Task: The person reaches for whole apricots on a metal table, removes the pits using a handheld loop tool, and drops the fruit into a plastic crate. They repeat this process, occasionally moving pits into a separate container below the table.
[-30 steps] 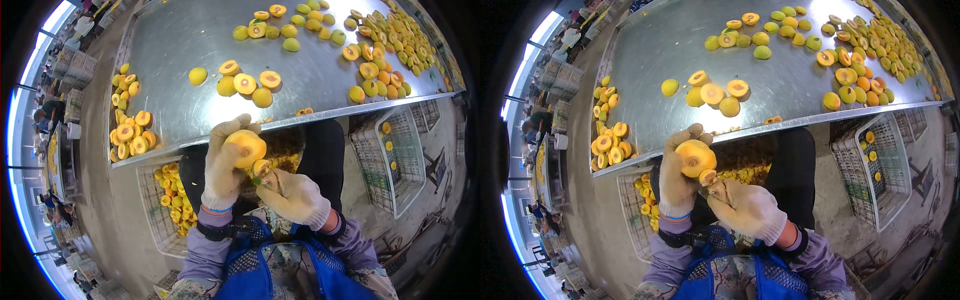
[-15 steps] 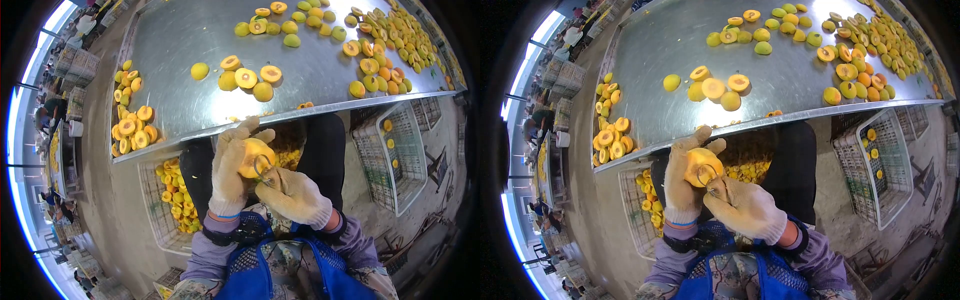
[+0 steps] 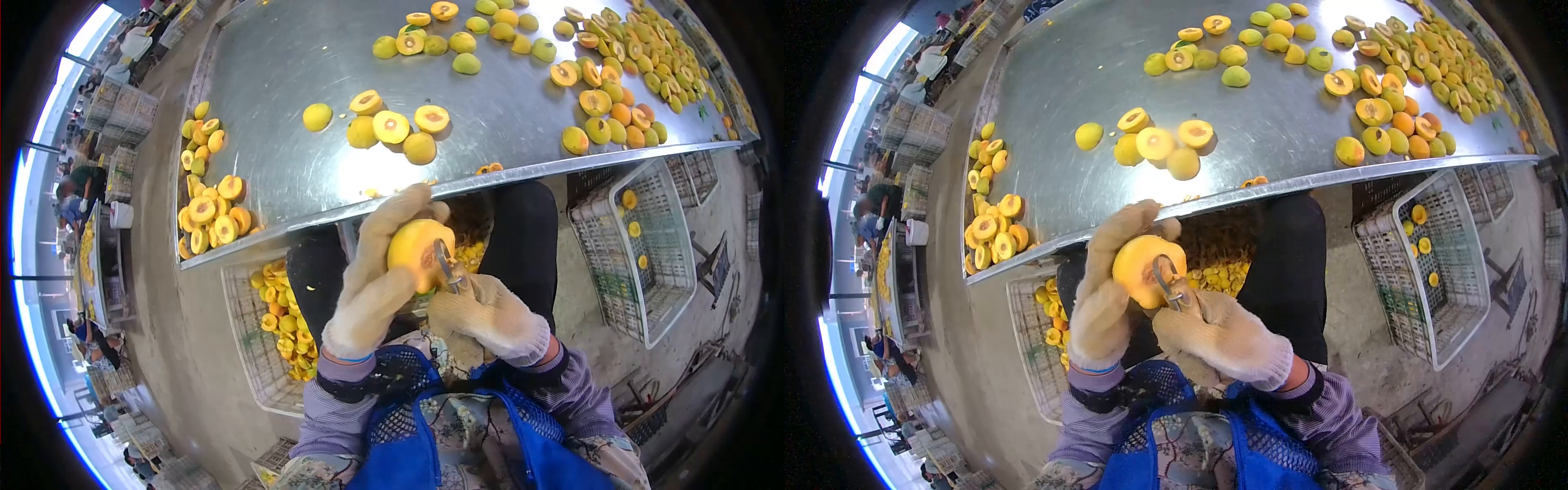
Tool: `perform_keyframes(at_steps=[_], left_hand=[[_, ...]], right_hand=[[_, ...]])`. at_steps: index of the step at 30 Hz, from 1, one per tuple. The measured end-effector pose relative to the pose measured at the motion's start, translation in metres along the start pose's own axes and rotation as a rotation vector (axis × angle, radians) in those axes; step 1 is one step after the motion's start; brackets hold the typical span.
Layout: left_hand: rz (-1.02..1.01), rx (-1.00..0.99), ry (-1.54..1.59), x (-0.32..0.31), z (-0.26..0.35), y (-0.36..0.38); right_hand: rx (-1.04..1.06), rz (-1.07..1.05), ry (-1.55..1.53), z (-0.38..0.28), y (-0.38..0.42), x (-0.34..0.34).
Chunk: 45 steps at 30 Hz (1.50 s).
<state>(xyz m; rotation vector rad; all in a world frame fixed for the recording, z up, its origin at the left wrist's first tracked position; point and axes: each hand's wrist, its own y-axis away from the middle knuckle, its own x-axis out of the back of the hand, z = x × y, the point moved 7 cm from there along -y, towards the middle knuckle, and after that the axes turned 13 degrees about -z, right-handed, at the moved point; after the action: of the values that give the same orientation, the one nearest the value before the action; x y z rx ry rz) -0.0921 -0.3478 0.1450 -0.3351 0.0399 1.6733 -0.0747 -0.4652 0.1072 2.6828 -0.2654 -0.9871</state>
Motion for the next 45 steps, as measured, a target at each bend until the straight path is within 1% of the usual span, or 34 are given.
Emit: perform_keyframes(at_steps=[1, 2, 3, 4, 5, 6, 7, 9, 11, 13, 14, 16, 19, 20, 22, 24, 25, 26, 27, 28, 29, 31, 32, 33, 34, 35, 36, 38, 40, 41, 43, 44, 45], left_hand=[[-0.005, -0.002, 0.0, -0.004, -0.005, 0.0], [0.057, -0.024, 0.105, -0.006, -0.011, 0.005], [0.126, -0.045, 0.209, -0.004, -0.016, 0.011], [0.133, -0.044, 0.209, -0.001, -0.015, 0.013], [0.131, 0.002, 0.178, 0.003, -0.016, 0.013], [0.127, 0.047, 0.148, 0.007, -0.017, 0.013], [0.133, 0.045, 0.147, 0.011, -0.017, 0.015], [0.064, 0.121, 0.139, 0.014, -0.021, 0.014], [0.051, 0.134, 0.131, 0.014, -0.025, 0.014], [0.039, 0.142, 0.126, 0.013, -0.027, 0.014], [0.053, 0.15, 0.101, 0.013, -0.027, 0.014], [0.07, 0.156, 0.077, 0.012, -0.028, 0.015], [0.081, 0.113, -0.007, 0.008, -0.024, 0.016], [0.084, 0.092, -0.012, 0.007, -0.021, 0.016], [0.085, 0.071, -0.014, 0.007, -0.009, 0.013], [-0.15, 0.155, -0.473, 0.002, 0.012, 0.0], [-0.148, 0.155, -0.472, 0.006, 0.012, -0.004], [-0.19, 0.18, -0.386, 0.009, 0.007, -0.008], [-0.233, 0.202, -0.3, 0.008, 0.003, -0.012], [-0.138, 0.208, -0.176, 0.006, -0.002, -0.011], [-0.138, 0.207, -0.176, 0.005, -0.005, -0.01], [-0.156, 0.31, 0.047, 0.004, -0.018, -0.009], [-0.1, 0.422, 0.108, 0.004, -0.022, -0.009], [-0.111, 0.478, 0.172, 0.003, -0.023, -0.009], [-0.101, 0.459, 0.269, 0.003, -0.025, -0.006], [-0.092, 0.437, 0.365, 0.005, -0.032, -0.002], [-0.136, 0.404, 0.363, 0.009, -0.038, 0.002], [-0.169, 0.391, 0.228, 0.018, -0.048, 0.01], [-0.181, 0.418, 0.05, 0.028, -0.047, 0.017], [-0.167, 0.403, 0.044, 0.036, -0.045, 0.019], [-0.01, 0.437, -0.122, 0.071, -0.042, 0.029], [0.055, 0.373, -0.442, 0.093, -0.032, 0.03], [0.133, 0.408, -0.524, 0.119, -0.033, 0.035]], right_hand=[[0.082, 0.034, 0.015, -0.005, 0.001, 0.004], [0.084, 0.038, 0.015, -0.008, 0.003, 0.005], [0.043, 0.023, 0.047, -0.013, 0.005, 0.004], [0.0, 0.003, 0.081, -0.014, 0.005, 0.002], [-0.003, -0.004, 0.083, -0.012, 0.003, 0.001], [-0.022, 0.085, 0.253, -0.01, 0.002, 0.006], [-0.042, 0.175, 0.423, -0.01, 0.002, 0.01], [-0.058, 0.172, 0.436, -0.013, 0.004, 0.003], [-0.073, 0.18, 0.441, -0.009, 0.005, 0.003], [0.024, 0.188, 0.596, -0.01, 0.002, 0.005], [0.023, 0.189, 0.596, -0.008, 0.001, 0.006], [0.061, 0.234, 0.782, -0.013, 0.002, 0.006], [0.111, 0.221, 0.814, -0.015, 0.002, 0.002], [0.108, 0.222, 0.815, -0.012, 0.002, 0.003], [0.129, 0.13, 0.701, -0.004, -0.001, 0.0], [0.158, 0.114, 0.673, -0.003, -0.001, -0.004], [0.19, 0.096, 0.642, -0.004, -0.001, -0.006], [0.19, 0.096, 0.642, -0.007, 0.001, -0.005], [0.066, 0.106, 0.582, -0.004, 0.002, 0.001], [-0.059, 0.115, 0.519, 0.002, 0.003, 0.005], [-0.059, 0.115, 0.52, 0.006, 0.001, 0.007], [0.006, 0.16, 0.382, 0.017, -0.003, 0.013], [0.011, 0.136, 0.395, 0.017, -0.004, 0.01], [0.051, 0.193, 0.4, 0.014, -0.003, 0.012], [0.094, 0.24, 0.404, 0.011, -0.002, 0.015], [0.092, 0.195, 0.168, 0.016, 0.0, 0.017], [0.086, 0.193, 0.152, 0.01, 0.003, 0.018], [0.082, 0.166, 0.15, 0.001, 0.0, 0.014], [0.057, 0.285, 0.272, -0.005, 0.0, 0.018], [0.059, 0.27, 0.287, -0.004, -0.003, 0.018], [0.076, 0.274, 0.288, 0.001, -0.007, 0.02], [0.067, 0.276, 0.317, 0.008, -0.009, 0.023], [0.07, 0.271, 0.328, 0.008, -0.011, 0.02]])
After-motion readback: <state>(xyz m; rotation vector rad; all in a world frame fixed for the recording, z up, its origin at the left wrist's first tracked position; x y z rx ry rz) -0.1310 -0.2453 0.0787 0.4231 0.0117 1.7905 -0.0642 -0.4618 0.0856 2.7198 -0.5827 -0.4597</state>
